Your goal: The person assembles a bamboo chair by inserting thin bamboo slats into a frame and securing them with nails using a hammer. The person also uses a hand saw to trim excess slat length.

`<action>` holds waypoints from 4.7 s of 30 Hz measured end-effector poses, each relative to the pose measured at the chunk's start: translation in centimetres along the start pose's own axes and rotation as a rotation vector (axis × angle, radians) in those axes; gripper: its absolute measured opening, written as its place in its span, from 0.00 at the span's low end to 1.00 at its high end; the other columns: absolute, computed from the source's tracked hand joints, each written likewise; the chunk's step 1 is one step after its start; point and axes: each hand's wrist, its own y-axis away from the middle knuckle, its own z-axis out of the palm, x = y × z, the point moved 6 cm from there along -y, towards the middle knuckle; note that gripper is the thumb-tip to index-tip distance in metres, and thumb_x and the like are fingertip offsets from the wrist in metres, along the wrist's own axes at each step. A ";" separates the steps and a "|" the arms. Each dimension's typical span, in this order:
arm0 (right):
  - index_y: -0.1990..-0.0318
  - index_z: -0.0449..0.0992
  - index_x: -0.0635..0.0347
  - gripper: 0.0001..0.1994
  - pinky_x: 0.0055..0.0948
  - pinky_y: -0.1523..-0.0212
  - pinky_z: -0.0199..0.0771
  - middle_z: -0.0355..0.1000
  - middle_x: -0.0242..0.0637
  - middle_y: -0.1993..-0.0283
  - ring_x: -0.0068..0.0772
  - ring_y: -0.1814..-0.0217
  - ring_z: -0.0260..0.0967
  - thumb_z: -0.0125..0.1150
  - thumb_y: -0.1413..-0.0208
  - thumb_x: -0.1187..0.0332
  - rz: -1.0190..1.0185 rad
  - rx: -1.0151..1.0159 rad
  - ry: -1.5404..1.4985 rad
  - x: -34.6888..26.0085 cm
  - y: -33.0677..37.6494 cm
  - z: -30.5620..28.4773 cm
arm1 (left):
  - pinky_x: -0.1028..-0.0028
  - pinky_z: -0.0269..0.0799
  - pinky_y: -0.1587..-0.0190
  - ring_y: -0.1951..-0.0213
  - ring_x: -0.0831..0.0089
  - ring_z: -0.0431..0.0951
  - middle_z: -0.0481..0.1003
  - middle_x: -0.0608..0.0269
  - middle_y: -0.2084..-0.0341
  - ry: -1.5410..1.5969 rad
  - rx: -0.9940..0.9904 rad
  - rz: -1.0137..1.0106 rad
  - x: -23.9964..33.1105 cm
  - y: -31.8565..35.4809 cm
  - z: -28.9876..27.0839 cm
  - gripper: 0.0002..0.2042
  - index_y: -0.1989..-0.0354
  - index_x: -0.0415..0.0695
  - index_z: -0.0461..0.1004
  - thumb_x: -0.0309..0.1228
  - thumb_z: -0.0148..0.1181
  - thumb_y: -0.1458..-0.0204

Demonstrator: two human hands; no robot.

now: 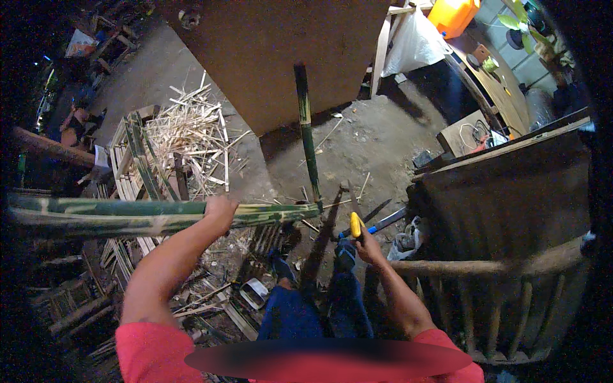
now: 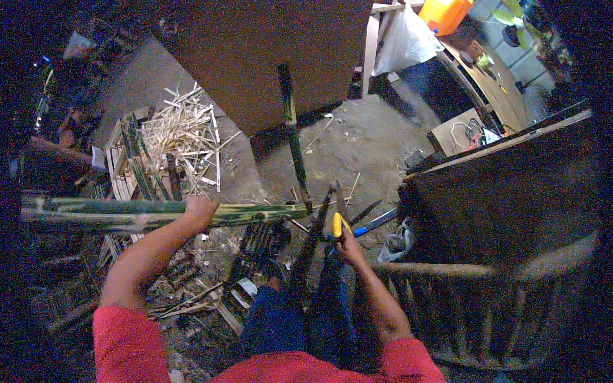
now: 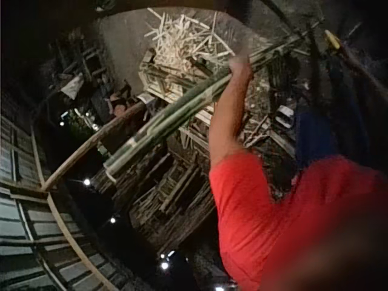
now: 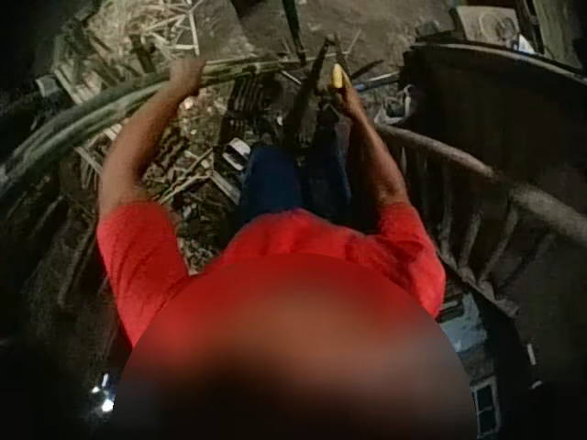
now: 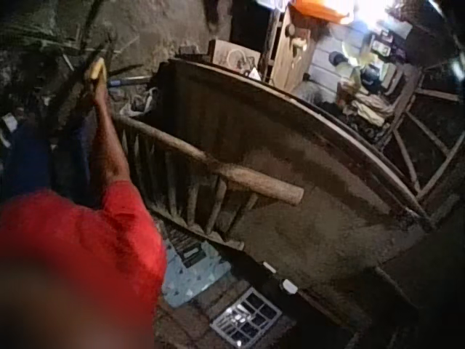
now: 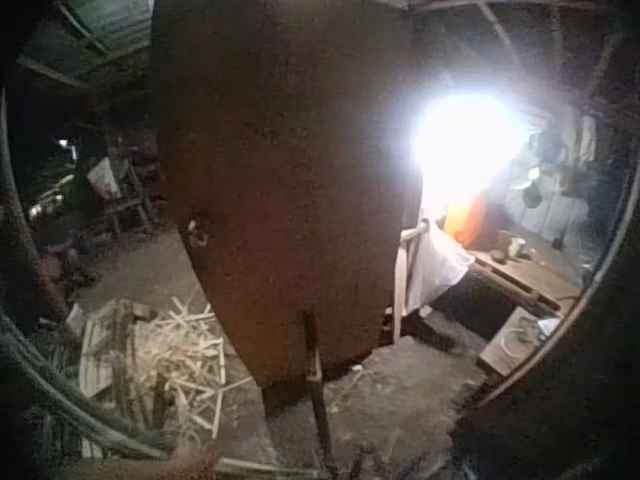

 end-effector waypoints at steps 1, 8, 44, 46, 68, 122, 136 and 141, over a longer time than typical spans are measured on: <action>0.32 0.58 0.63 0.30 0.41 0.45 0.72 0.74 0.50 0.45 0.47 0.45 0.75 0.57 0.43 0.76 0.086 -0.043 -0.039 1.2 0.0 -0.1 | 0.58 0.76 0.54 0.52 0.60 0.81 0.80 0.58 0.56 -0.016 -0.008 0.015 -1.0 2.7 -1.2 0.39 0.36 0.54 0.68 0.42 0.77 0.59; 0.35 0.63 0.62 0.29 0.37 0.41 0.71 0.74 0.45 0.47 0.42 0.44 0.74 0.58 0.47 0.77 -0.105 0.177 0.130 5.2 -1.8 1.0 | 0.53 0.76 0.54 0.54 0.50 0.79 0.76 0.47 0.57 0.166 0.061 0.069 -11.1 16.8 -8.5 0.48 0.32 0.52 0.60 0.44 0.79 0.66; 0.39 0.69 0.53 0.21 0.46 0.38 0.69 0.72 0.39 0.45 0.45 0.43 0.69 0.48 0.34 0.55 -0.374 0.121 -1.226 -31.3 -20.1 16.1 | 0.52 0.70 0.45 0.46 0.48 0.74 0.75 0.48 0.50 0.695 1.053 -0.182 -17.2 3.9 35.9 0.22 0.45 0.48 0.74 0.37 0.71 0.49; 0.39 0.69 0.54 0.20 0.45 0.38 0.70 0.72 0.39 0.45 0.45 0.44 0.69 0.49 0.34 0.56 -0.457 0.129 -1.120 -32.3 -19.1 17.0 | 0.50 0.68 0.42 0.45 0.46 0.73 0.75 0.47 0.48 0.591 1.196 -0.136 -14.7 4.3 37.9 0.24 0.44 0.46 0.74 0.38 0.70 0.49; 0.32 0.61 0.60 0.28 0.39 0.33 0.59 0.62 0.42 0.33 0.39 0.34 0.59 0.53 0.35 0.56 -0.991 0.361 -0.363 -2.2 -42.0 23.3 | 0.56 0.73 0.50 0.48 0.44 0.76 0.77 0.41 0.54 1.636 0.313 -1.099 12.8 2.5 69.8 0.23 0.48 0.39 0.73 0.44 0.62 0.45; 0.47 0.70 0.61 0.28 0.40 0.53 0.66 0.70 0.38 0.56 0.32 0.53 0.68 0.57 0.41 0.44 -0.061 -0.170 0.299 28.0 -36.7 52.6 | 0.62 0.74 0.55 0.53 0.58 0.76 0.76 0.55 0.56 1.779 1.472 -1.011 -5.2 -12.3 55.5 0.21 0.49 0.45 0.73 0.47 0.61 0.44; 0.52 0.71 0.61 0.16 0.38 0.69 0.68 0.70 0.38 0.70 0.30 0.69 0.70 0.60 0.42 0.60 -0.263 0.123 0.044 26.6 -32.0 42.1 | 0.63 0.75 0.57 0.55 0.61 0.76 0.76 0.58 0.56 1.810 1.554 -0.973 -6.6 -11.9 53.2 0.21 0.49 0.47 0.73 0.48 0.61 0.43; 0.53 0.72 0.58 0.12 0.35 0.76 0.67 0.70 0.35 0.75 0.31 0.77 0.68 0.57 0.42 0.65 -0.327 0.573 -0.305 26.9 -38.7 28.6 | 0.64 0.75 0.57 0.55 0.63 0.76 0.76 0.60 0.57 1.825 1.585 -0.948 -7.5 -11.5 52.2 0.21 0.49 0.47 0.73 0.48 0.61 0.43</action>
